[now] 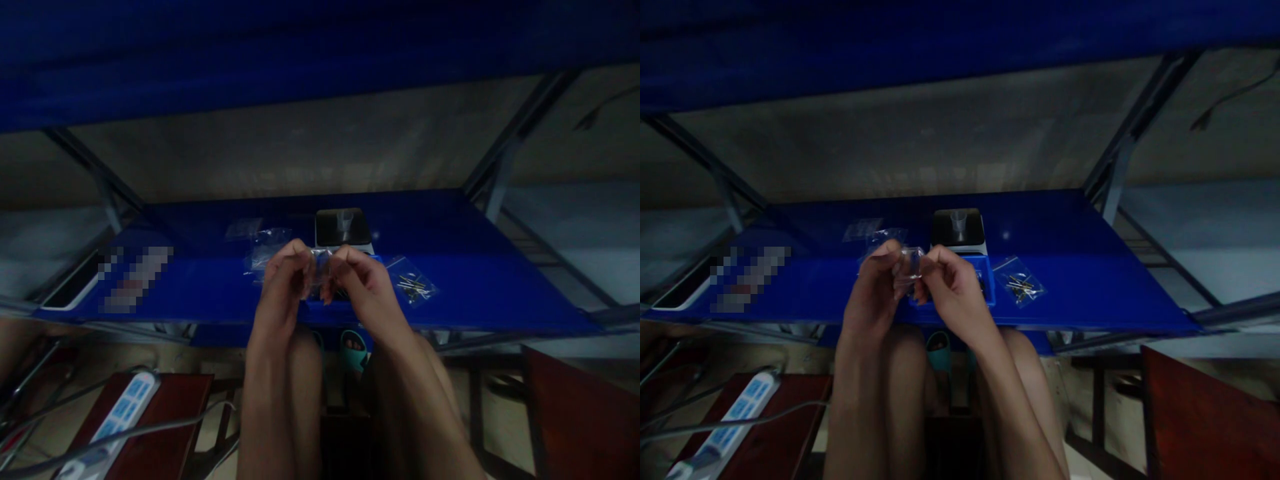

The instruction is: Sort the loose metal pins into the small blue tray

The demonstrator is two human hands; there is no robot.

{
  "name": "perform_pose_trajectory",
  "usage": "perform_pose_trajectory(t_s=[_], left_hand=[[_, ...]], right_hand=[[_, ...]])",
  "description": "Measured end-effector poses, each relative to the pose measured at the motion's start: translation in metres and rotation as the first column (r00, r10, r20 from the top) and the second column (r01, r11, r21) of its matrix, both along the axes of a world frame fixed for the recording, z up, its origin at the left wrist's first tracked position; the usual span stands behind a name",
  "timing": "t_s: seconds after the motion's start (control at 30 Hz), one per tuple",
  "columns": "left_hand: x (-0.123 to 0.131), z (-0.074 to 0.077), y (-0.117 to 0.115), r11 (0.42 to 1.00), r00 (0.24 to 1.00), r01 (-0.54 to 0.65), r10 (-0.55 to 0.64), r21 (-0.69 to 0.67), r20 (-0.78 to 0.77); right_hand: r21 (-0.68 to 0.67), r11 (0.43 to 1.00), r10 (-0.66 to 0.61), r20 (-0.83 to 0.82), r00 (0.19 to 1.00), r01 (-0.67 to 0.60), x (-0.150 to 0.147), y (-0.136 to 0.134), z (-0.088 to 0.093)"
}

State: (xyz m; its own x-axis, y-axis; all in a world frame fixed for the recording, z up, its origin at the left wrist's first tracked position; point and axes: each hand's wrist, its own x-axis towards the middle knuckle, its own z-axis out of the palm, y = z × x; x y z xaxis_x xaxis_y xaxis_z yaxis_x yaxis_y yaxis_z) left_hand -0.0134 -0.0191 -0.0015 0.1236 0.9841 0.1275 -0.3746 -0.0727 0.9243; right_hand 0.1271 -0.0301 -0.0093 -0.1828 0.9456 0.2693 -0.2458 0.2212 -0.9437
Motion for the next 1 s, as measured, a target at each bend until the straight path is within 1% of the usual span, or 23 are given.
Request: perform_pose_trajectory(t_s=[0.1, 0.17, 0.23, 0.3, 0.4, 0.47, 0.57, 0.63, 0.67, 0.73, 0.77, 0.83, 0.87, 0.93, 0.97, 1.0], left_hand=[[0.002, -0.003, 0.000, 0.990, 0.987, -0.034, 0.056, 0.140, -0.152], [0.004, -0.002, -0.001, 0.977, 0.970, -0.028, 0.078, 0.214, -0.232], [0.008, 0.000, -0.002, 0.968, 0.948, -0.003, 0.082, 0.250, -0.309], [0.011, 0.002, -0.002, 0.963, 0.915, 0.013, 0.096, 0.268, -0.391], [0.014, 0.002, -0.002, 0.945, 0.856, -0.005, 0.172, 0.326, -0.488], [0.014, 0.002, -0.002, 0.926, 0.824, -0.023, 0.231, 0.376, -0.517], [0.013, 0.001, 0.000, 0.912, 0.817, -0.059, 0.278, 0.406, -0.505], [0.011, -0.001, 0.003, 0.917, 0.825, -0.114, 0.302, 0.383, -0.478], [0.011, -0.002, 0.004, 0.919, 0.822, -0.148, 0.320, 0.366, -0.471], [0.010, -0.005, 0.008, 0.924, 0.800, -0.197, 0.345, 0.328, -0.491], [0.009, -0.007, 0.009, 0.931, 0.788, -0.201, 0.338, 0.303, -0.515], [0.009, -0.009, 0.010, 0.960, 0.784, -0.160, 0.264, 0.229, -0.561], [0.010, -0.009, 0.010, 0.976, 0.800, -0.122, 0.203, 0.178, -0.564], [0.010, -0.009, 0.008, 0.997, 0.862, -0.036, 0.064, 0.066, -0.502], [0.010, -0.008, 0.007, 1.000, 0.895, -0.003, 0.013, 0.023, -0.446], [0.010, -0.007, 0.006, 1.000, 0.921, 0.011, -0.011, -0.002, -0.389]], right_hand=[[0.003, 0.993, -0.116, 0.028, 0.993, 0.116, 0.001, 0.001, -0.002], [-0.015, 0.991, -0.135, 0.022, 0.991, 0.135, 0.003, 0.001, -0.004], [-0.028, 0.990, -0.137, 0.038, 0.990, 0.138, 0.005, 0.002, -0.006], [-0.035, 0.983, -0.177, 0.066, 0.982, 0.180, 0.006, 0.004, -0.010], [-0.039, 0.968, -0.244, 0.085, 0.966, 0.248, 0.007, 0.010, -0.016], [-0.019, 0.949, -0.311, 0.092, 0.946, 0.314, 0.007, 0.015, -0.020], [0.006, 0.884, -0.466, 0.089, 0.880, 0.467, 0.011, 0.020, -0.021], [-0.032, 0.858, -0.511, 0.043, 0.859, 0.512, 0.014, 0.020, -0.017], [-0.068, 0.860, -0.506, 0.001, 0.862, 0.505, 0.016, 0.020, -0.014], [-0.144, 0.887, -0.454, -0.105, 0.885, 0.438, 0.018, 0.017, -0.007], [-0.172, 0.904, -0.418, -0.155, 0.895, 0.393, 0.019, 0.015, -0.003], [-0.192, 0.928, -0.357, -0.223, 0.907, 0.318, 0.018, 0.011, 0.003], [-0.188, 0.937, -0.334, -0.240, 0.912, 0.294, 0.017, 0.009, 0.004], [-0.169, 0.951, -0.295, -0.232, 0.927, 0.260, 0.015, 0.008, 0.005], [-0.160, 0.955, -0.279, -0.211, 0.937, 0.248, 0.014, 0.007, 0.005], [-0.152, 0.958, -0.268, -0.183, 0.946, 0.242, 0.014, 0.007, 0.004]])
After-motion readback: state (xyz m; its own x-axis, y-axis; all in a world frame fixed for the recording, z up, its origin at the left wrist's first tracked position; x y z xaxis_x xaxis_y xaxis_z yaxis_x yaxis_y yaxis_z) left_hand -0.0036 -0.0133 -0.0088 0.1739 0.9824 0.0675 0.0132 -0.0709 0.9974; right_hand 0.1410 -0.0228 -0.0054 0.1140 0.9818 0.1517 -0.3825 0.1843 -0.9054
